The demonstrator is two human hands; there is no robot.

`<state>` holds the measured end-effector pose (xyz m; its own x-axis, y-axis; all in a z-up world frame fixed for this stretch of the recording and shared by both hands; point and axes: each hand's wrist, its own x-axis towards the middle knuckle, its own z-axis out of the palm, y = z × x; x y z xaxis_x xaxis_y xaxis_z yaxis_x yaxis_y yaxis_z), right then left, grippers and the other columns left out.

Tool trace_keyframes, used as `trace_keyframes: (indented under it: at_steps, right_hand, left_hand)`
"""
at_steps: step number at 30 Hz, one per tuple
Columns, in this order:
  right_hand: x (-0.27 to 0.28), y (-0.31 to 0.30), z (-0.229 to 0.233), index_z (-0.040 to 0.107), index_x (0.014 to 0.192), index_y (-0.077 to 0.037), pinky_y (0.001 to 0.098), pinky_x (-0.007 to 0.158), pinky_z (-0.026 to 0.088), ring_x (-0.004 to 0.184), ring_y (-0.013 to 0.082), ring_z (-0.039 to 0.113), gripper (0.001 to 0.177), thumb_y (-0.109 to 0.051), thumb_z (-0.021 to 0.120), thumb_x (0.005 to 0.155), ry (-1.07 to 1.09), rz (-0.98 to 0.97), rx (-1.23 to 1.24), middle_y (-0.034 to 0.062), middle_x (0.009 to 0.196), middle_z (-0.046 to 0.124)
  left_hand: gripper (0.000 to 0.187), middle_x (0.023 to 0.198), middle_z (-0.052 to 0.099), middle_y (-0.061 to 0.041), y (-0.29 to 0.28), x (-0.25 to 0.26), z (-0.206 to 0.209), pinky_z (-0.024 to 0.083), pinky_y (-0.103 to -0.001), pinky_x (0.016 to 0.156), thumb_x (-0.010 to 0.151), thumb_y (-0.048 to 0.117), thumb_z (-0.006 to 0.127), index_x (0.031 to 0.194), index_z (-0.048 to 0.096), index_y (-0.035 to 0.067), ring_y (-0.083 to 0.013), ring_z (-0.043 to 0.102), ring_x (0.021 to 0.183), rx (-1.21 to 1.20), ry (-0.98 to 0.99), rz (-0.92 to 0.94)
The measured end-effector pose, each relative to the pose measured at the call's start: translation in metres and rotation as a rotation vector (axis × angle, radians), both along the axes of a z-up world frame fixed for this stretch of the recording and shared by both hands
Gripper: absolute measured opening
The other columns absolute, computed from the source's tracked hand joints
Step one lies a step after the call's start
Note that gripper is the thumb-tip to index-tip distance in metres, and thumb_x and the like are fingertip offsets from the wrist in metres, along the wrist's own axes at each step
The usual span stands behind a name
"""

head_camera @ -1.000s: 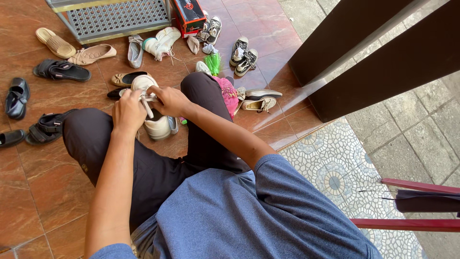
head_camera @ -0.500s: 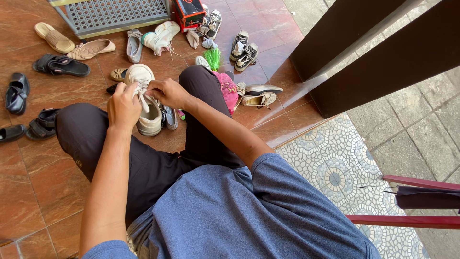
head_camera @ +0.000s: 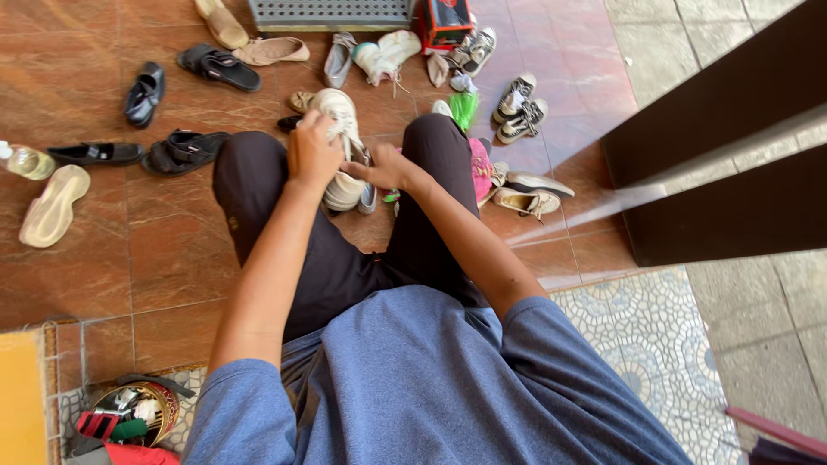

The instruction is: The person sits on the floor and cleans several pairs of shoes using a pink cloth. They wipe the uppers and soles of white sneakers and dark shoes, then place some on a nearby shoe rack.

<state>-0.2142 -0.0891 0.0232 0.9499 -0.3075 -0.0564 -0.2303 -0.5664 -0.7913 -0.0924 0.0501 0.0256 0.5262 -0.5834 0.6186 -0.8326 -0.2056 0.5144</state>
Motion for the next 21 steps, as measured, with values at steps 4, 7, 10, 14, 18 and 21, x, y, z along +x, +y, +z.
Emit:
trace_keyframes:
  at_steps: [4, 7, 10, 14, 18, 21]
  right_hand:
    - [0.008, -0.01, -0.018, 0.067, 0.1, 0.004, 0.0355, 0.042, 0.056, 0.046, 0.0188, 0.07, 0.018, -0.009, 0.055, 0.095, 0.128, -0.01, 0.215, 0.0149, 0.067, 0.071]
    - [0.005, -0.02, -0.029, 0.069, 0.099, 0.003, 0.0369, 0.043, 0.057, 0.046, 0.0216, 0.069, 0.023, 0.0, 0.047, 0.091, 0.017, -0.049, 0.198, 0.0168, 0.064, 0.069]
    - [0.016, -0.039, -0.033, 0.067, 0.102, 0.002, 0.0408, 0.047, 0.054, 0.048, 0.0264, 0.068, 0.022, -0.001, 0.048, 0.091, -0.089, -0.068, 0.103, 0.0192, 0.064, 0.067]
    - [0.064, -0.085, -0.054, 0.069, 0.103, 0.0, 0.0454, 0.059, 0.055, 0.067, 0.0361, 0.07, 0.018, -0.004, 0.054, 0.093, -0.321, -0.076, -0.215, 0.0241, 0.076, 0.069]
    - [0.141, -0.142, -0.042, 0.07, 0.101, 0.0, 0.0464, 0.06, 0.056, 0.067, 0.0359, 0.071, 0.017, -0.006, 0.058, 0.092, -0.36, -0.117, -0.275, 0.0241, 0.077, 0.07]
    - [0.229, -0.182, -0.02, 0.065, 0.104, -0.002, 0.0432, 0.052, 0.056, 0.056, 0.0284, 0.069, 0.018, -0.007, 0.05, 0.095, -0.117, -0.227, 0.016, 0.0186, 0.072, 0.068]
  left_hand:
    - [0.017, 0.101, 0.065, -0.017, -0.004, -0.011, -0.001, 0.055, -0.048, 0.07, 0.083, 0.005, 0.074, 0.098, 0.067, 0.001, -0.0391, 0.068, 0.081, 0.037, 0.06, 0.019]
    - [0.013, 0.098, 0.066, -0.014, -0.005, -0.014, 0.004, 0.054, -0.048, 0.07, 0.083, 0.007, 0.075, 0.095, 0.07, 0.003, -0.0387, 0.068, 0.082, 0.004, 0.07, 0.012]
    - [0.02, 0.102, 0.066, -0.013, -0.012, -0.005, 0.016, 0.054, -0.046, 0.072, 0.086, 0.015, 0.079, 0.102, 0.07, 0.008, -0.0363, 0.068, 0.087, 0.065, 0.189, 0.039]
    - [0.053, 0.114, 0.06, -0.018, -0.038, 0.034, 0.029, 0.051, -0.047, 0.081, 0.081, 0.019, 0.08, 0.126, 0.057, 0.004, -0.0388, 0.063, 0.102, 0.051, 0.297, 0.084]
    - [0.063, 0.128, 0.058, -0.02, -0.079, 0.101, 0.032, 0.043, -0.054, 0.097, 0.084, 0.022, 0.081, 0.136, 0.05, 0.003, -0.0412, 0.058, 0.117, -0.111, 0.108, 0.276]
    - [0.062, 0.14, 0.056, -0.021, -0.089, 0.146, 0.003, 0.042, -0.052, 0.11, 0.093, 0.02, 0.075, 0.145, 0.045, 0.003, -0.0419, 0.055, 0.129, -0.272, 0.115, 0.279]
